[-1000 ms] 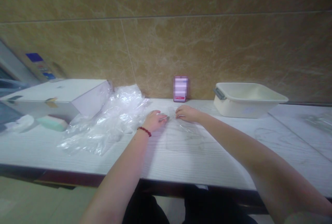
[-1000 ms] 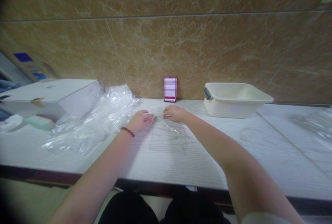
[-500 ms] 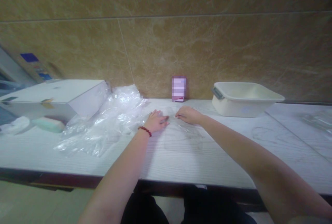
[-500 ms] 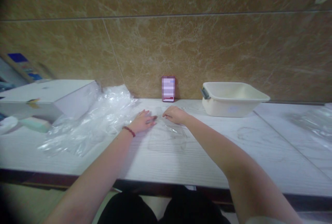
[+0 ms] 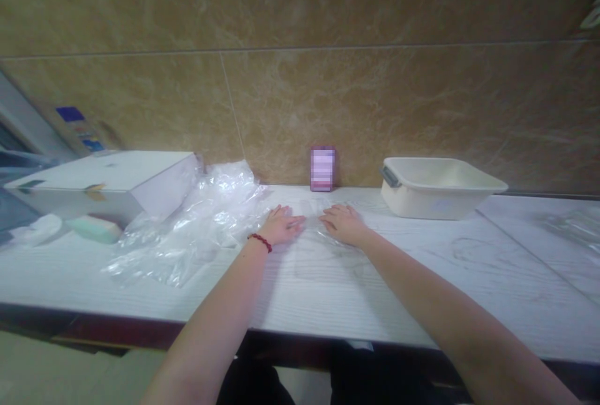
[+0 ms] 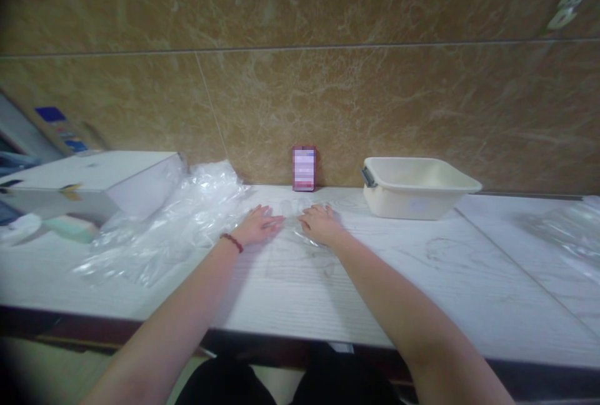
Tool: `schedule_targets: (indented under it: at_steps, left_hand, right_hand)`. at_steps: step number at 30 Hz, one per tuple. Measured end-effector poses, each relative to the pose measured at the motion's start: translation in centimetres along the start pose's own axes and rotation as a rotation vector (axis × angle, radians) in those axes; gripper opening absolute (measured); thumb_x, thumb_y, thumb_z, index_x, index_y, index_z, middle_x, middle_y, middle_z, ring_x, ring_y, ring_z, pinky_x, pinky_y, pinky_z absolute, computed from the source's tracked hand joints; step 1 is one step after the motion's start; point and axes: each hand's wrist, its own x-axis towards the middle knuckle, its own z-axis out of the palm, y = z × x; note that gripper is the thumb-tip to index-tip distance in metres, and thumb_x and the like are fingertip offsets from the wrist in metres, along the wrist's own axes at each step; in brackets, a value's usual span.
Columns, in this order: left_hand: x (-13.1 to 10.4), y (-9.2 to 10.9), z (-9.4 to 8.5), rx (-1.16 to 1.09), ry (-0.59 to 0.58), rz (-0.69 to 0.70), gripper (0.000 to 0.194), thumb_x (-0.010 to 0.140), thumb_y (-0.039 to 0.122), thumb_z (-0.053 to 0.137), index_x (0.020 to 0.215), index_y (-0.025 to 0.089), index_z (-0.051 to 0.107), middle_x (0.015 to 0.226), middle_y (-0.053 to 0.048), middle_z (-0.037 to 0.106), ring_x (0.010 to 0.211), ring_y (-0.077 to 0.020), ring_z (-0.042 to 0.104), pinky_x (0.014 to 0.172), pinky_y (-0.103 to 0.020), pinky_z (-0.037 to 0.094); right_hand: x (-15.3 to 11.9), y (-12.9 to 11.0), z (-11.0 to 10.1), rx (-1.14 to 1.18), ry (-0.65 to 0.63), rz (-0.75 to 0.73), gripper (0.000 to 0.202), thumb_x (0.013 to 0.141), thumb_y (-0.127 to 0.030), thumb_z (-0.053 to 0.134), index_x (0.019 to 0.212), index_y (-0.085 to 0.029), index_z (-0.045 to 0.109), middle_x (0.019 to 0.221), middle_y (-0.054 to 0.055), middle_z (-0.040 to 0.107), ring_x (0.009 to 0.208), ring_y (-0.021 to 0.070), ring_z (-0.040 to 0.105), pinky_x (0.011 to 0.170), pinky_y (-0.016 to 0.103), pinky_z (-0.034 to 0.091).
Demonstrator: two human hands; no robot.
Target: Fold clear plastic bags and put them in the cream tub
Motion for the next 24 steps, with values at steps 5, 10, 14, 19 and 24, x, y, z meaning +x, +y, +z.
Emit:
schedule_targets:
  at_steps: [5,10,14,19,24]
  left_hand:
    - [0.1,0.5,0.1,0.012,0.017,0.001,0.047,0.076,0.059,0.022,0.115,0.041,0.042,0.132,0.000,0.028,0.123,-0.0296,0.014,0.096,-0.048,0.012]
    - [0.0,0.7,0.2,0.027,-0.022,-0.013,0.049,0.073,0.061,0.026,0.115,0.041,0.042,0.133,0.000,0.028,0.123,-0.0302,0.014,0.095,-0.049,0.011]
    - [-0.1,0.7,-0.1,0.026,-0.029,-0.032,0.052,0.072,0.064,0.023,0.116,0.041,0.040,0.133,0.000,0.027,0.123,-0.0305,0.013,0.096,-0.049,0.010]
    - [-0.1,0.8,-0.2,0.017,-0.025,-0.049,0.051,0.075,0.061,0.017,0.117,0.042,0.037,0.134,0.001,0.024,0.124,-0.0298,0.011,0.095,-0.049,0.010]
    - [-0.2,1.0,-0.1,0.036,-0.067,-0.048,0.049,0.076,0.060,0.019,0.117,0.042,0.037,0.133,-0.001,0.025,0.123,-0.0312,0.011,0.095,-0.051,0.009]
  right_hand:
    - [0.0,0.1,0.1,0.009,0.018,0.021,0.033,0.081,-0.034,0.030,0.104,-0.032,0.054,0.116,-0.002,0.048,0.110,0.0192,0.033,0.092,0.044,0.018]
    - [0.0,0.2,-0.1,0.002,0.024,0.042,0.031,0.081,-0.035,0.032,0.099,-0.029,0.057,0.115,-0.001,0.049,0.108,0.0178,0.034,0.092,0.040,0.020]
    - [-0.1,0.6,-0.3,0.025,0.050,0.041,0.030,0.082,-0.035,0.032,0.096,-0.027,0.057,0.111,0.000,0.052,0.106,0.0171,0.037,0.091,0.037,0.023]
    - [-0.2,1.8,-0.4,0.023,0.087,0.066,0.033,0.081,-0.036,0.033,0.109,-0.030,0.049,0.115,0.001,0.048,0.109,0.0179,0.035,0.091,0.039,0.022]
    - [-0.2,3.6,0.2,0.053,0.101,0.113,0.036,0.081,-0.037,0.033,0.113,-0.029,0.046,0.119,0.001,0.045,0.113,0.0176,0.032,0.093,0.038,0.022]
